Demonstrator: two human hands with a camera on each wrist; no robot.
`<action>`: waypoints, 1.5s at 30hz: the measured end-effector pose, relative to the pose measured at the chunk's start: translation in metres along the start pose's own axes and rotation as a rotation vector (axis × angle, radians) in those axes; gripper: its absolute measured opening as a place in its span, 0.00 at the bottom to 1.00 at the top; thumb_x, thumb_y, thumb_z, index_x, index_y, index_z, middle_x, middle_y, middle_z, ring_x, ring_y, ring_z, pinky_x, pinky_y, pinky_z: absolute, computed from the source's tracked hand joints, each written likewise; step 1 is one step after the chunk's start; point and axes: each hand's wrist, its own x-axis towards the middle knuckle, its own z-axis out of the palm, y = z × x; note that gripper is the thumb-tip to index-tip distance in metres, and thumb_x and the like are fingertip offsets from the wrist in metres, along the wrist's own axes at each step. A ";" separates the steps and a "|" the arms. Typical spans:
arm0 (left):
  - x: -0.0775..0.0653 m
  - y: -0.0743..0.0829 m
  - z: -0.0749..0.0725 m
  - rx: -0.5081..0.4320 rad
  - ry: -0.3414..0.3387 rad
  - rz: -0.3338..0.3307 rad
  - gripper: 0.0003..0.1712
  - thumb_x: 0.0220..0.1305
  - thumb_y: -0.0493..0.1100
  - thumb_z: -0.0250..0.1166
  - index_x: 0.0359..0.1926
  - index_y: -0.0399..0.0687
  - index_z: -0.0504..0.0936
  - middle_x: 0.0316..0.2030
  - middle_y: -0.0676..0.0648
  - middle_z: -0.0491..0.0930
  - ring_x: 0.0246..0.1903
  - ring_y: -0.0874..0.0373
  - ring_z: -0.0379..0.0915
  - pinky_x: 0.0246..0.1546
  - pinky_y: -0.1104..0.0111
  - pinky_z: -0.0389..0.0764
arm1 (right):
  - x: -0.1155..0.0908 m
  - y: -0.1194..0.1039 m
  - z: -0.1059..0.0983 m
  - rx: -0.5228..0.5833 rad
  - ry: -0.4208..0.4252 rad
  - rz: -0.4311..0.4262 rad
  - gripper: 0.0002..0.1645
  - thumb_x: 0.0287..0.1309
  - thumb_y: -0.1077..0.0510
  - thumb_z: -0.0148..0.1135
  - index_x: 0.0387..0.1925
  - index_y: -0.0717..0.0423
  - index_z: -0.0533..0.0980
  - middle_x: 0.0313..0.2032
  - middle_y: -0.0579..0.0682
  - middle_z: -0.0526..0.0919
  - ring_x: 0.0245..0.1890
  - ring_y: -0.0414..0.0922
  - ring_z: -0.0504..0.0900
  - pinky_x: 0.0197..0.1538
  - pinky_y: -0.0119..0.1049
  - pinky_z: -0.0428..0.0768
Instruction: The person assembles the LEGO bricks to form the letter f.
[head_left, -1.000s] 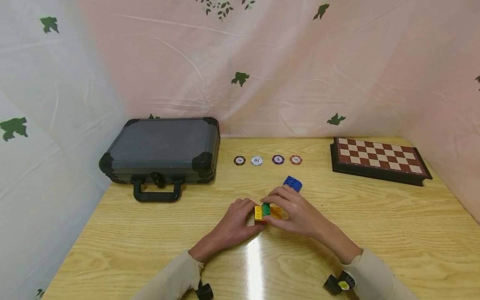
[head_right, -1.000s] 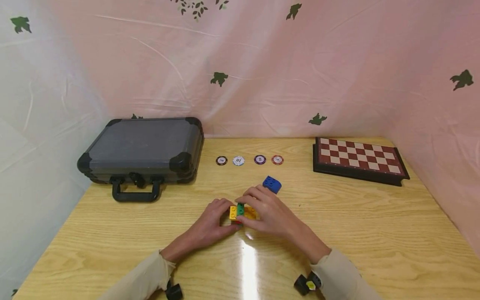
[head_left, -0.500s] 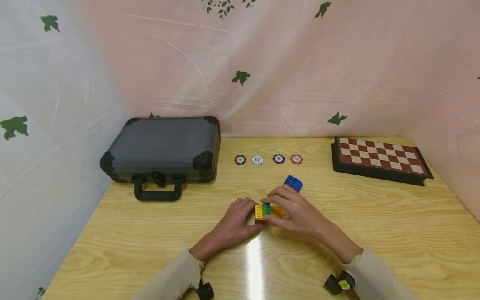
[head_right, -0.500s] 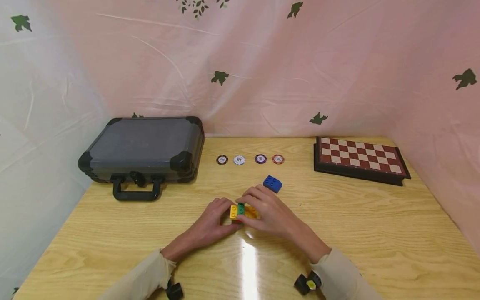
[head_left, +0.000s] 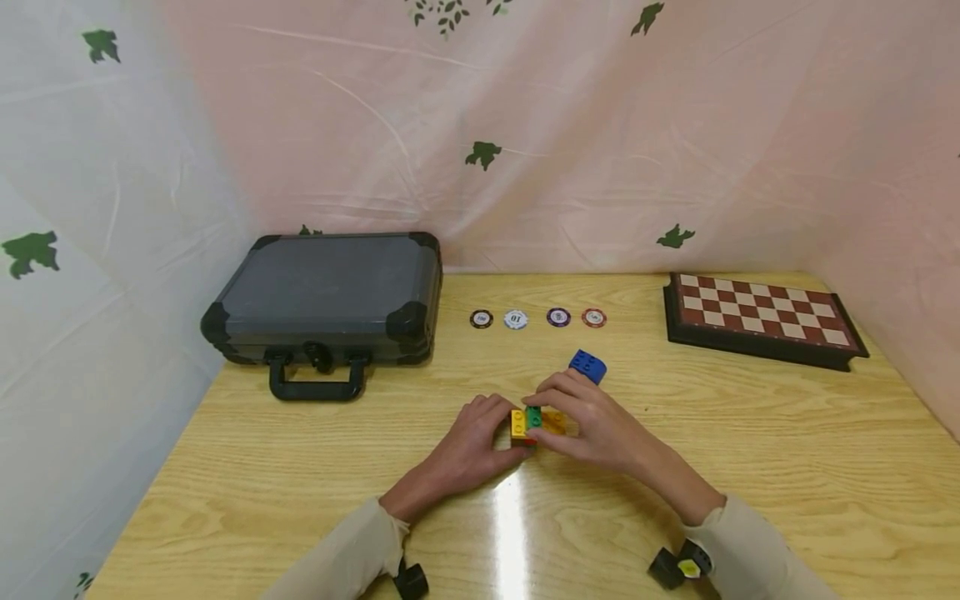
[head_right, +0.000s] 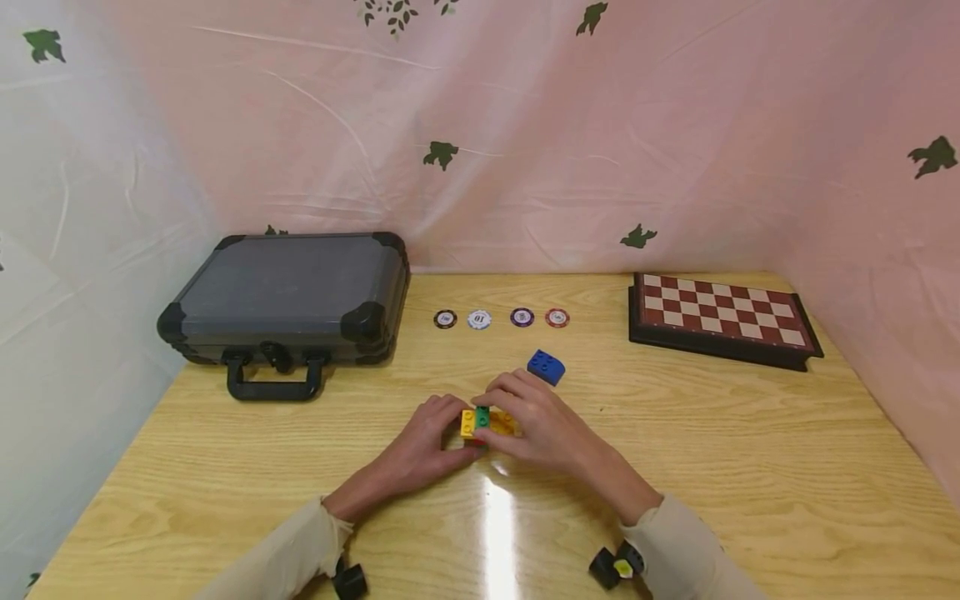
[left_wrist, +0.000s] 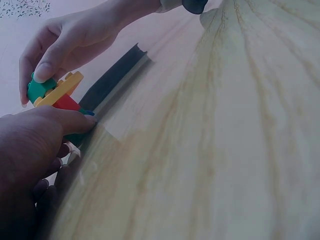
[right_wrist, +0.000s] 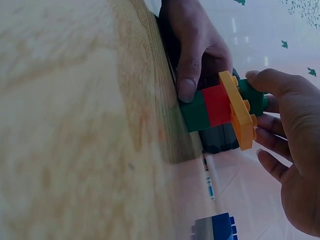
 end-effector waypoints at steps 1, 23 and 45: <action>0.000 0.000 0.000 0.001 -0.001 0.000 0.19 0.63 0.48 0.75 0.52 0.49 0.81 0.45 0.53 0.78 0.44 0.56 0.69 0.51 0.57 0.70 | 0.000 0.000 0.000 0.001 0.000 0.001 0.24 0.71 0.41 0.63 0.49 0.58 0.84 0.46 0.45 0.81 0.46 0.44 0.76 0.47 0.44 0.79; 0.000 0.000 0.000 0.011 0.005 0.010 0.21 0.63 0.48 0.75 0.54 0.47 0.81 0.46 0.52 0.79 0.44 0.56 0.70 0.51 0.57 0.71 | 0.004 -0.002 -0.003 -0.041 -0.035 -0.017 0.23 0.70 0.43 0.65 0.48 0.59 0.85 0.44 0.46 0.80 0.45 0.44 0.76 0.45 0.43 0.79; 0.000 -0.001 0.000 0.004 -0.004 0.003 0.21 0.65 0.50 0.74 0.54 0.48 0.81 0.46 0.53 0.79 0.43 0.57 0.70 0.50 0.58 0.71 | 0.003 0.000 -0.001 0.029 -0.036 -0.003 0.22 0.70 0.45 0.66 0.49 0.60 0.84 0.45 0.47 0.80 0.47 0.44 0.76 0.47 0.42 0.79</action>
